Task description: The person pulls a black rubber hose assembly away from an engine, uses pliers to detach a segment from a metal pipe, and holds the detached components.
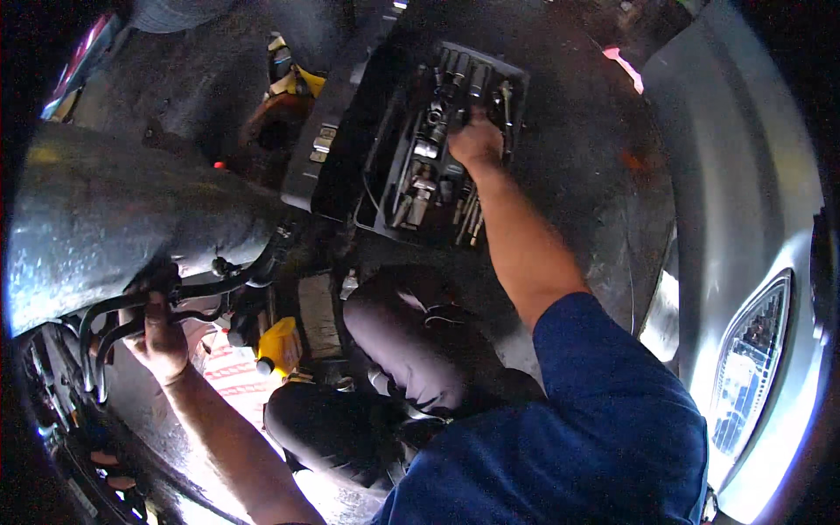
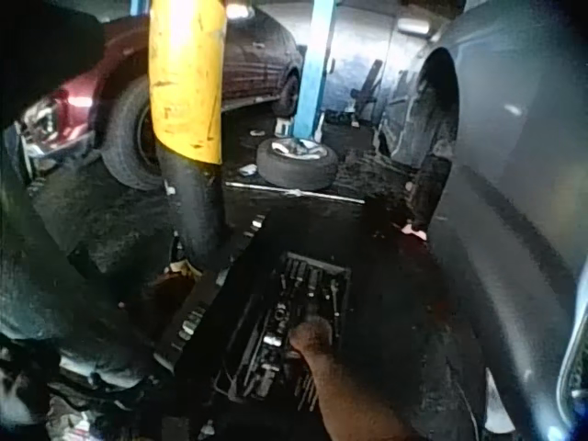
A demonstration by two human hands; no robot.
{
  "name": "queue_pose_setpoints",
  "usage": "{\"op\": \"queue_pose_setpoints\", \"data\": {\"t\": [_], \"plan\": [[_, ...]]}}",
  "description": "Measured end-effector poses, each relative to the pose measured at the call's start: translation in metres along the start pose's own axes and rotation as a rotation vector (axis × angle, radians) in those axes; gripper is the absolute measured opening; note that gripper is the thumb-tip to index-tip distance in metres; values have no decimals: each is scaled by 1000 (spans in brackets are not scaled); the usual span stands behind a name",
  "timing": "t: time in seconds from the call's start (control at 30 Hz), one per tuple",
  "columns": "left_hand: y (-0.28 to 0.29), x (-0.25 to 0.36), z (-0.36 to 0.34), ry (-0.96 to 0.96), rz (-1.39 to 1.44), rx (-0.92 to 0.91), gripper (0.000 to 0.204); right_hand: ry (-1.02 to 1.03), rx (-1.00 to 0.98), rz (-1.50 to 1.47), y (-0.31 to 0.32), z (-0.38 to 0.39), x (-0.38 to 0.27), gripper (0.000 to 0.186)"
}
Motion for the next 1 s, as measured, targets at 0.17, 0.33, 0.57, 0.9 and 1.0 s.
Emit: {"op": "queue_pose_setpoints", "data": {"t": [0.17, 0.33, 0.57, 0.9, 1.0], "plan": [[4, -4, 4, 69, -86, -10, 28, -182, -295, -135, -26, -7, -39, 52], [-5, -1, -6, 22, -9, -19, 29, -74, -181, 39, -84, -47, -7, 23], [11, -3, 11, 119, -88, 66, 33, -23, -312, 59, -54, -16, -40, 43], [8, -11, 7, 15, 19, -11, 34, -285, -164, -211, -59, -2, -31, 43], [7, -7, 8, 19, 0, -26, 33, 132, 56, -294, -44, 65, -61, 63]]}}
Point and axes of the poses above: each hand's wrist, its own z-axis away from the middle knuckle, its own y-axis out of the back of the hand, x = y × z, the point moved 4 cm from there along -z, towards the middle knuckle, and after that the axes turned 14 degrees about -x, right-handed, at the moved point
